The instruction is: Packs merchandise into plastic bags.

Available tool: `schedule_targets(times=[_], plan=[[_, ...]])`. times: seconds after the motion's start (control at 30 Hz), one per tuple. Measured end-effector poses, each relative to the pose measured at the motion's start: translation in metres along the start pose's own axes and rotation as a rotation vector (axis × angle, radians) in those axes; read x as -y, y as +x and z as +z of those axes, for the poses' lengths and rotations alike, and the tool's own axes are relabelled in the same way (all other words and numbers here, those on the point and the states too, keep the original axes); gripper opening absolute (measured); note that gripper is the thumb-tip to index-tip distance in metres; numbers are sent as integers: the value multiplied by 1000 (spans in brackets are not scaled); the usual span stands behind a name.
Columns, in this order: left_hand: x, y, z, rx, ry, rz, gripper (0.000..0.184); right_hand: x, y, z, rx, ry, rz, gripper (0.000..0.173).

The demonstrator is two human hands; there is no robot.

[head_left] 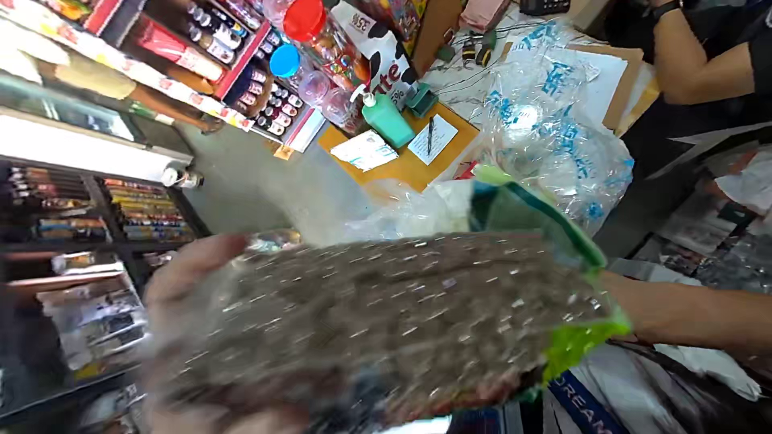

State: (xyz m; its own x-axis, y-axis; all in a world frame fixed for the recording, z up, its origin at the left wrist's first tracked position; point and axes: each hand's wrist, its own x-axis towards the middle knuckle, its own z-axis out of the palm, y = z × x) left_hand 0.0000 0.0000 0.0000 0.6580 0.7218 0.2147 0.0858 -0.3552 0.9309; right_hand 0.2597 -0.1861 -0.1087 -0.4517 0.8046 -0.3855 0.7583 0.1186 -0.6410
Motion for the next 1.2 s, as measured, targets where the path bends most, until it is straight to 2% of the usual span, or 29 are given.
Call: schedule_targets(times=[0.03, 0.07, 0.13, 0.2, 0.27, 0.37, 0.47, 0.6, 0.7, 0.83, 0.97, 1.07, 1.13, 1.2], plan=[[0, 2, 15, 78, -20, -5, 73, 15, -6, -26, 141, 90, 119, 35], [2, 7, 30, 165, -47, 3, 67, 17, -11, -31, 112, 202, 170, 35], [6, 18, 51, 321, -23, 22, 61, 2, -15, -4, -149, 374, 131, 30], [15, 22, 64, 417, 106, 54, 63, -32, -5, 43, -406, 75, -164, 25], [27, 25, 73, 484, 218, 128, 66, -45, 0, 57, -403, -142, -307, 28], [32, 34, 81, 524, 273, 160, 65, -45, 2, 55, -343, -200, -365, 24], [31, 37, 91, 473, 342, 204, 64, -44, 3, 49, -403, -207, -434, 17], [38, 41, 101, 458, 512, 393, 58, -45, 1, 40, -479, -210, -458, 17], [34, 38, 102, 649, 645, 501, 50, -47, 1, 40, -565, -218, -437, 20], [19, 39, 108, 896, 770, 526, 57, -44, 0, 43, -610, -224, -417, 20], [16, 54, 125, 1003, 771, 465, 58, -43, -1, 45, -650, -250, -409, 19], [34, 59, 146, 952, 763, 354, 55, -40, -2, 41, -632, -235, -401, 18], [38, 57, 158, 1005, 801, 211, 61, -41, -1, 40, -626, -229, -396, 17], [40, 49, 162, 1030, 820, 161, 74, -44, 1, 43, -646, -223, -397, 18]])
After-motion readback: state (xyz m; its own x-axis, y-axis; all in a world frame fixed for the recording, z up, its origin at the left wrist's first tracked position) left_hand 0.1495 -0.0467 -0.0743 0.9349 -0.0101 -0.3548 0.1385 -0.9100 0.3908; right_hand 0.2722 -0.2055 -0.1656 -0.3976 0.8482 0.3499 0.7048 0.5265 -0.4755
